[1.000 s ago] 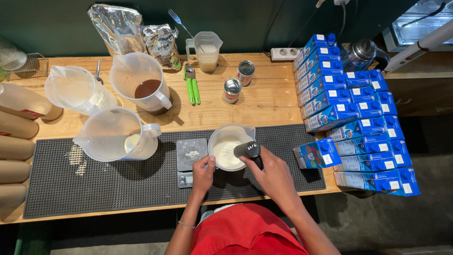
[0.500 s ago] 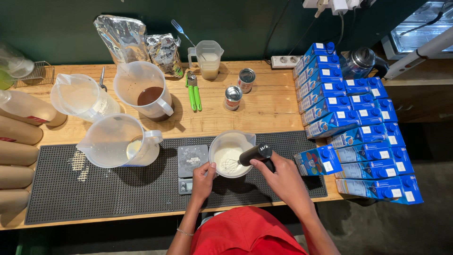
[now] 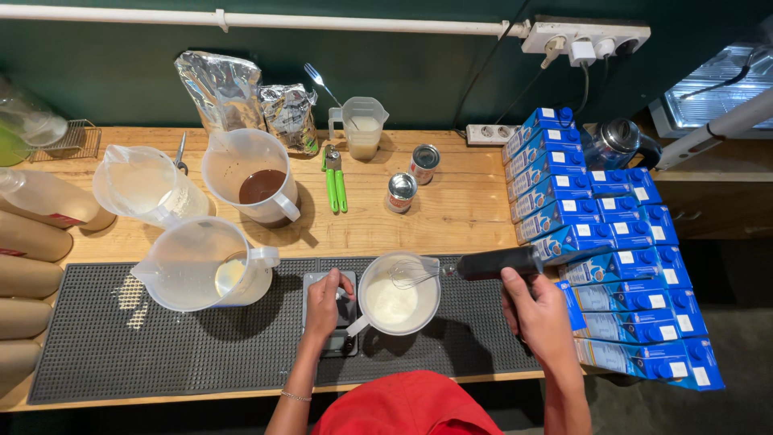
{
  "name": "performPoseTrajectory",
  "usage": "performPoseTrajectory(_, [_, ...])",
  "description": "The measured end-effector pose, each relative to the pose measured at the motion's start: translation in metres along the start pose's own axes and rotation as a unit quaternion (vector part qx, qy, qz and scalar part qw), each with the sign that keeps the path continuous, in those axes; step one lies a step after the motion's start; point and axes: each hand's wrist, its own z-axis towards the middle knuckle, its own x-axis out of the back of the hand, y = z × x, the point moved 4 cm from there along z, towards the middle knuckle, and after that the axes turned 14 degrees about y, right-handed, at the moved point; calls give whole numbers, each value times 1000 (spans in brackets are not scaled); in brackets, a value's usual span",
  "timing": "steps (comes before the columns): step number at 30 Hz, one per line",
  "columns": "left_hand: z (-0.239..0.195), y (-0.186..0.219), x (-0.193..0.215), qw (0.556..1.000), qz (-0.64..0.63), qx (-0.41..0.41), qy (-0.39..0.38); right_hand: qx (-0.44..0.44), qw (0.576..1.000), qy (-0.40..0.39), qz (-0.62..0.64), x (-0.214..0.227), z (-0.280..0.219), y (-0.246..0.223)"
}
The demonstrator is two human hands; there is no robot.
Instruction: The person stirs a white liquid in a measuring jug with a spoon, then uses a handheld milk frother to mix the contents. They place the jug on a digital scale, continue frothing, and finally pour the frothed liquid into another jug containing a yellow substance.
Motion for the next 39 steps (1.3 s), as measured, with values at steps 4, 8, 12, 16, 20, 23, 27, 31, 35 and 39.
performPoseTrajectory(4, [25,4,-4,999,-18,-28,7,-19,992,16,122,-9,21,4])
performPoseTrajectory(8, [57,11,-13,999,-4,-29,21,-44,978,49,200,-34,52,10])
performPoseTrajectory(12, [95,6,-28,999,-9,33,31,-11,969,93,229,-82,97,30])
performPoseTrajectory(16, [141,4,-49,999,8,49,12,11,984,109,138,-134,150,6])
performPoseTrajectory(20, [179,10,-66,996,42,81,-11,59,994,84,35,-183,190,-29])
performPoseTrajectory(23, [200,3,-76,994,45,98,-21,92,995,41,-23,-214,211,-57])
performPoseTrajectory(27, [214,-13,-83,989,52,138,-30,97,988,-41,-110,-259,244,-50])
performPoseTrajectory(31, [219,-37,-82,987,53,145,-37,100,984,-67,-129,-285,258,-39])
performPoseTrajectory(35, [203,-38,-79,988,55,138,-49,87,984,-98,-122,-299,264,-25])
performPoseTrajectory(39, [179,-35,-72,985,45,160,-53,98,983,-107,-113,-307,273,7])
